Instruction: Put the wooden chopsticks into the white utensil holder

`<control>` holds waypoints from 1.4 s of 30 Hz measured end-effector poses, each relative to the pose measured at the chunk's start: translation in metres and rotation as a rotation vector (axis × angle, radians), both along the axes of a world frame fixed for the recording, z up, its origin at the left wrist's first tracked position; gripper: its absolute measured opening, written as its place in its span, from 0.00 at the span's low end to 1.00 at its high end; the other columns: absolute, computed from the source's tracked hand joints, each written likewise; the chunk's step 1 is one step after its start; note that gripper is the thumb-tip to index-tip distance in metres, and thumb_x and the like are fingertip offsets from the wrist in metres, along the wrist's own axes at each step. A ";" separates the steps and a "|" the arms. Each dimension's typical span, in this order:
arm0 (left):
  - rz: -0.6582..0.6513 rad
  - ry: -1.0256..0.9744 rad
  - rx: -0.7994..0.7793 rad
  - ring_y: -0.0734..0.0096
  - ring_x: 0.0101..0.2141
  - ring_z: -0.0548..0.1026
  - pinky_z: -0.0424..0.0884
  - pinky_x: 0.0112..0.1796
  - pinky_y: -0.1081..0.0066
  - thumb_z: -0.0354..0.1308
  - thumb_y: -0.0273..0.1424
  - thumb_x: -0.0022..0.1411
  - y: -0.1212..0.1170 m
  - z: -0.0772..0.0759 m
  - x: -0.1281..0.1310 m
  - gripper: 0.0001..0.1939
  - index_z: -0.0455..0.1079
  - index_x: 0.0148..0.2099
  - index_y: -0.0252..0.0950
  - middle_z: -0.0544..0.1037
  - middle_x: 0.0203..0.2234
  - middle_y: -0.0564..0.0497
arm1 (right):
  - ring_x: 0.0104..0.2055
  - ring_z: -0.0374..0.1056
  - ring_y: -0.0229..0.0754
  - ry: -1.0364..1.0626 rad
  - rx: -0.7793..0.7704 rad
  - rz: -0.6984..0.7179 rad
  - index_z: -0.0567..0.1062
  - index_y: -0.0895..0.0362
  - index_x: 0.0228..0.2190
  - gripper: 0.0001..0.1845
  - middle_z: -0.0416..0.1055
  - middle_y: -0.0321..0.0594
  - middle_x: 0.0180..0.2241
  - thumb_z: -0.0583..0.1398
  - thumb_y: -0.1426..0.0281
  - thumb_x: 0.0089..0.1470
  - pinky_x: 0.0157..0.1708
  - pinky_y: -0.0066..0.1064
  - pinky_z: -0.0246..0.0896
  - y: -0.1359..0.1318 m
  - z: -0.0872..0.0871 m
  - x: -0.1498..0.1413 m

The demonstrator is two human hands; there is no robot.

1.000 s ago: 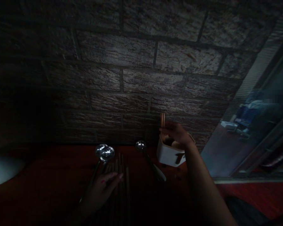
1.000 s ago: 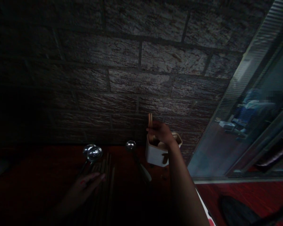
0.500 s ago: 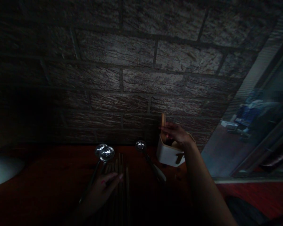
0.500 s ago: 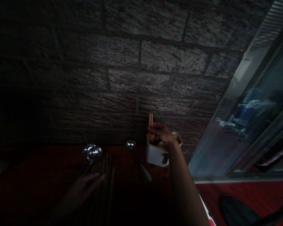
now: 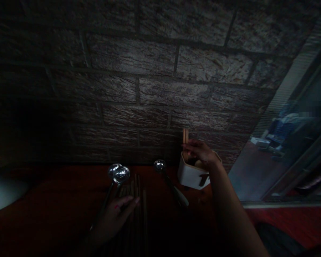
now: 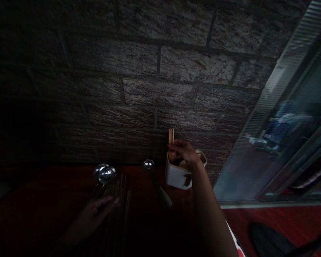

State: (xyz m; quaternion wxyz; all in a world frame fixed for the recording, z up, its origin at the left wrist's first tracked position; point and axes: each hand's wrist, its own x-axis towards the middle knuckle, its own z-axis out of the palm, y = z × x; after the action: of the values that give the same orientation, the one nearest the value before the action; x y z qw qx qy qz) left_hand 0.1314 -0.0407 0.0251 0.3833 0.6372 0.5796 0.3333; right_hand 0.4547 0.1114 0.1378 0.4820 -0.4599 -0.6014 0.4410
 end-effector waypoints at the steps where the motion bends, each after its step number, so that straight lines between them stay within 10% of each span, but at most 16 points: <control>1: 0.000 0.004 0.003 0.64 0.36 0.79 0.72 0.39 0.74 0.51 0.50 0.62 0.000 0.001 0.000 0.21 0.77 0.37 0.41 0.83 0.32 0.53 | 0.21 0.61 0.29 0.002 0.003 -0.002 0.74 0.60 0.34 0.23 0.71 0.34 0.27 0.70 0.60 0.38 0.16 0.20 0.49 0.000 0.000 0.001; 42: 0.051 0.052 -0.027 0.62 0.36 0.79 0.73 0.37 0.72 0.51 0.52 0.60 -0.001 0.000 -0.001 0.24 0.78 0.39 0.39 0.83 0.33 0.51 | 0.19 0.59 0.28 0.005 -0.002 -0.027 0.75 0.59 0.34 0.22 0.69 0.33 0.25 0.69 0.58 0.40 0.13 0.20 0.46 0.002 0.000 -0.002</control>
State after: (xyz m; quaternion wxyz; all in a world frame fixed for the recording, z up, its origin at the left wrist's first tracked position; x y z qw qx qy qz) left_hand 0.1303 -0.0418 0.0248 0.3681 0.6253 0.6099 0.3184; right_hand 0.4526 0.1138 0.1375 0.4889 -0.4673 -0.5937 0.4361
